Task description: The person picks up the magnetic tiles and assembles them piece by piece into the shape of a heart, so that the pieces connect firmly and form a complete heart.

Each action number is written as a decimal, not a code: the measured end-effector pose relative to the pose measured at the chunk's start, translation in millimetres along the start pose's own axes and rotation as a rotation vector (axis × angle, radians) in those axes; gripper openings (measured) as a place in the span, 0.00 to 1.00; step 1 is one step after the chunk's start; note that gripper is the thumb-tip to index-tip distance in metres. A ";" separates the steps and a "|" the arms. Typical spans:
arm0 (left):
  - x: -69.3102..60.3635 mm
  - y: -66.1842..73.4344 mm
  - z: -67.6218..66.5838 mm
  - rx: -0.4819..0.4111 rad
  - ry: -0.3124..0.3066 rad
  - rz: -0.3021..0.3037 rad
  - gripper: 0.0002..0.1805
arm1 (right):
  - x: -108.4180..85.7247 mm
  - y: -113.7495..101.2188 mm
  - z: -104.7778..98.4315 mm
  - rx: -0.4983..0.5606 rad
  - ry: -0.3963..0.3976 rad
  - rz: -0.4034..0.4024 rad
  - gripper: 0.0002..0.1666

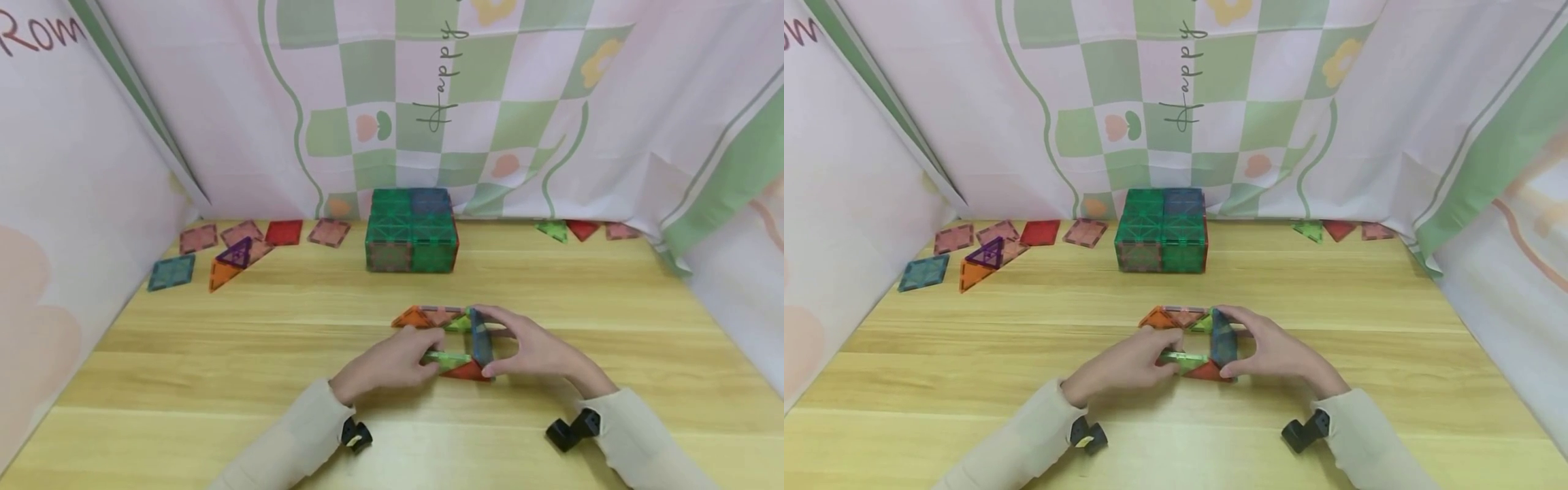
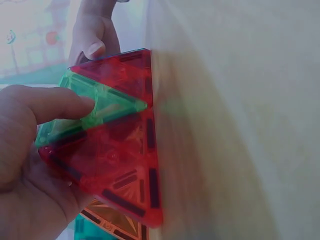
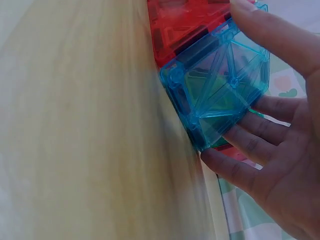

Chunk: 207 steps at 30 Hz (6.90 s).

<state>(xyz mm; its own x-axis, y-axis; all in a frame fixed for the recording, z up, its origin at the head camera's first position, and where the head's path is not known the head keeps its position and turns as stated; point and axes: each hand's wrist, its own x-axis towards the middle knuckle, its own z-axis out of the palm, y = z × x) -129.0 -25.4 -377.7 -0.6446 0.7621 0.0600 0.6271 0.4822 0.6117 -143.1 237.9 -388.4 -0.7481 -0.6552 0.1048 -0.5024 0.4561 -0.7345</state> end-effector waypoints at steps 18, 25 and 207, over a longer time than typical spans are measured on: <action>-33.3 -28.1 -65.3 -0.150 0.051 -0.072 0.12 | -0.3 -1.3 3.0 -0.050 0.031 -0.040 0.50; -24.8 -88.4 -115.2 0.009 0.438 -0.273 0.10 | -1.9 -3.1 5.5 -0.079 0.038 -0.058 0.51; -254.9 -181.5 -171.4 0.230 0.431 -0.714 0.49 | 0.0 -6.9 2.7 -0.091 0.025 0.012 0.52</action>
<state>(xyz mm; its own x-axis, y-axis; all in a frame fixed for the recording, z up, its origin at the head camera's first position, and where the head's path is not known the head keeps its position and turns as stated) -153.4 -381.2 -368.9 -0.9984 0.0359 0.0442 0.0518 0.8940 0.4451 -138.4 233.1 -385.1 -0.7642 -0.6349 0.1135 -0.5298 0.5174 -0.6720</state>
